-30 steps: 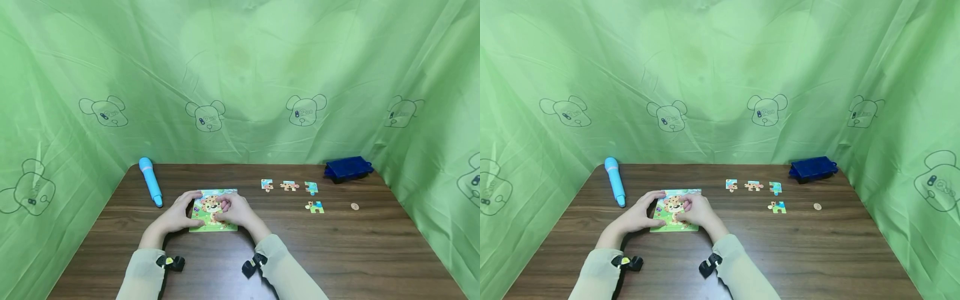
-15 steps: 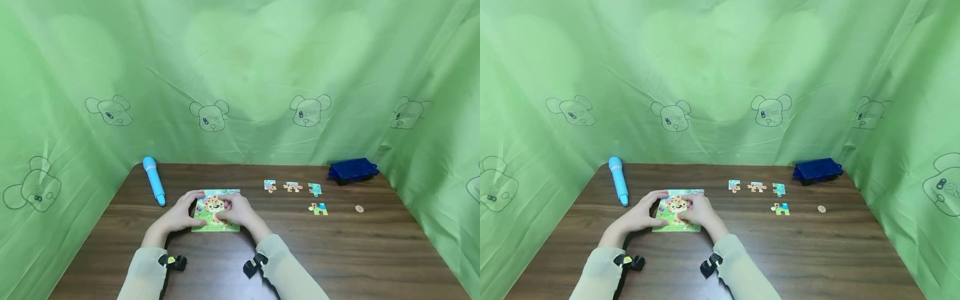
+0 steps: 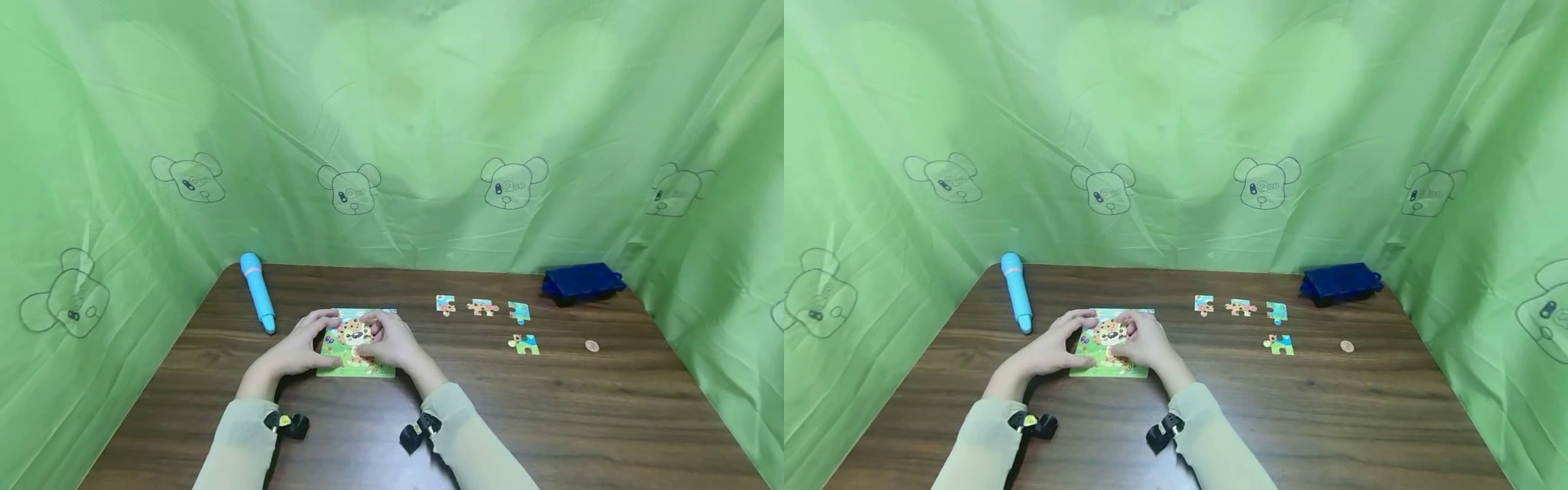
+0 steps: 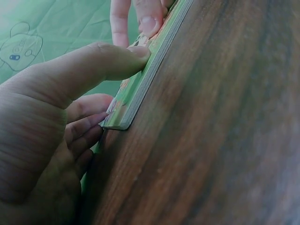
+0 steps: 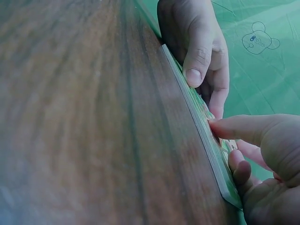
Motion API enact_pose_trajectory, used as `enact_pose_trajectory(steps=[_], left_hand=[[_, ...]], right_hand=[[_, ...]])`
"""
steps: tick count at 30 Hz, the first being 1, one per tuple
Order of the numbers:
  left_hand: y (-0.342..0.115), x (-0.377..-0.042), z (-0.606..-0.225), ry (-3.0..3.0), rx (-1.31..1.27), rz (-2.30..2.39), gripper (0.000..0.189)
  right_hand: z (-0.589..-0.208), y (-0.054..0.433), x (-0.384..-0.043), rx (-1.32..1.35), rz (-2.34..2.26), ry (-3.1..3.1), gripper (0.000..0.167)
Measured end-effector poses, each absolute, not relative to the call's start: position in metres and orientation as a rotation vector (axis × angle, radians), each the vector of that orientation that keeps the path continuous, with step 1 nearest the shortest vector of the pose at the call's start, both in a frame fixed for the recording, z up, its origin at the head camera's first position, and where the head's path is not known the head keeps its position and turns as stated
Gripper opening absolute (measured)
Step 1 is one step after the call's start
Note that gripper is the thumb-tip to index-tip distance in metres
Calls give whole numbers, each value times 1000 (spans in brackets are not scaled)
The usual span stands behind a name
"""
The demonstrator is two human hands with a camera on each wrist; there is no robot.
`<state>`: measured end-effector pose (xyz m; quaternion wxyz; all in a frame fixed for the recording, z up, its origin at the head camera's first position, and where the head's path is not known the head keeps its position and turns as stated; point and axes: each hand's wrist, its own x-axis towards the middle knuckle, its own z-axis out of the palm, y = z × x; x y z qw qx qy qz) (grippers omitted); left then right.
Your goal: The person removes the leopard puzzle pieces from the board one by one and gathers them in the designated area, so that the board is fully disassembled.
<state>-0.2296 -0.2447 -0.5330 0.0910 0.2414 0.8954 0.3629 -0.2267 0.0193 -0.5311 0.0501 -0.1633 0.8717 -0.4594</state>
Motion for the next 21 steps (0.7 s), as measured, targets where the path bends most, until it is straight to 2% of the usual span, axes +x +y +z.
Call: enact_pose_trajectory(steps=[5, 13, 16, 21], left_hand=[[-245, -229, -534, 2663, 732, 1092, 73], [-245, -230, -535, 2653, 756, 1105, 47], [-245, -230, -536, 2655, 745, 1108, 45], [-246, -231, -539, 2658, 739, 1093, 44]], right_hand=[[-532, 19, -225, -474, -1390, 2668, 58], [-534, 21, -227, -476, -1524, 2578, 57], [-535, 22, -228, -480, -1610, 2517, 50], [-528, 27, -227, -509, -1764, 2347, 29]])
